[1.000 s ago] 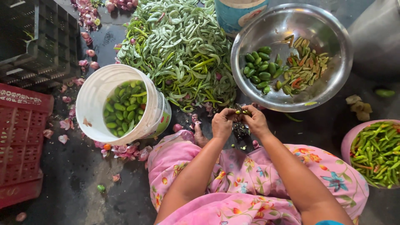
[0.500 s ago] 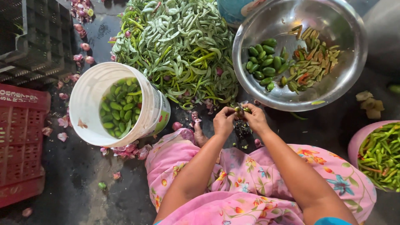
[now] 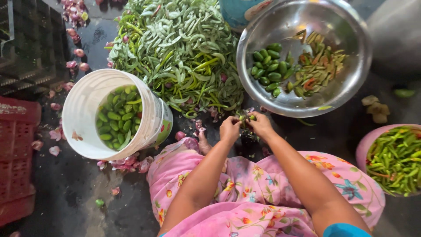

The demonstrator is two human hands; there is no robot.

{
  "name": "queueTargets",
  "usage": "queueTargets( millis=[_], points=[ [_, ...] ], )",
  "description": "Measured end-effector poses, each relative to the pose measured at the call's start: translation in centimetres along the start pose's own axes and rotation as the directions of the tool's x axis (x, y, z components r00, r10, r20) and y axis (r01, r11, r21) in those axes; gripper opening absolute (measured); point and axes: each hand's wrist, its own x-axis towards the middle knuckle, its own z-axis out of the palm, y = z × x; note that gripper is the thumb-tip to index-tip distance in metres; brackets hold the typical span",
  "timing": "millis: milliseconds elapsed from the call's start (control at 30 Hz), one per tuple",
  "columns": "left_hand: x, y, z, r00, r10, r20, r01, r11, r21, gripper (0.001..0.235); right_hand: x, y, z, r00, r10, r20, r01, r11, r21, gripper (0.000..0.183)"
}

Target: The person sits on the floor and peels small green vegetables by hand, removing the skin and placing the peeled items into a metal bowl. The discarded peels are placed in a separate pile on the floor.

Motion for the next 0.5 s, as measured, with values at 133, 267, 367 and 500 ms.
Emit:
queueTargets(
  millis=[133, 267, 367, 500],
  points=[
    [0.8, 0.6, -0.6, 1.000, 0.022, 0.011, -0.014, 0.873, -0.487, 0.019, -0.4, -1.2, 0.2, 0.993, -0.115, 0.032, 0.110, 0.987, 0.115, 0.019],
    [-1.4, 1.0, -1.3, 0.994, 0.088, 0.058, -0.080, 0.989, -0.123, 0.019, -1.7, -2.6, 0.0, 0.986, -0.119, 0.118, 0.097, 0.979, 0.179, 0.022],
    [-3.5, 1.6, -1.2, 0.991, 0.028, 0.133, -0.011, 0.991, -0.130, 0.019, -3.6, -3.4, 0.0, 0.994, -0.002, 0.113, -0.010, 0.995, 0.104, 0.023],
    [-4.9, 2.1, -2.3, 0.910, -0.095, 0.404, 0.283, 0.853, -0.439, 0.019, -6.4, -6.0, -0.8, 0.982, 0.143, 0.124, -0.139, 0.989, -0.039, 0.027]
  ],
)
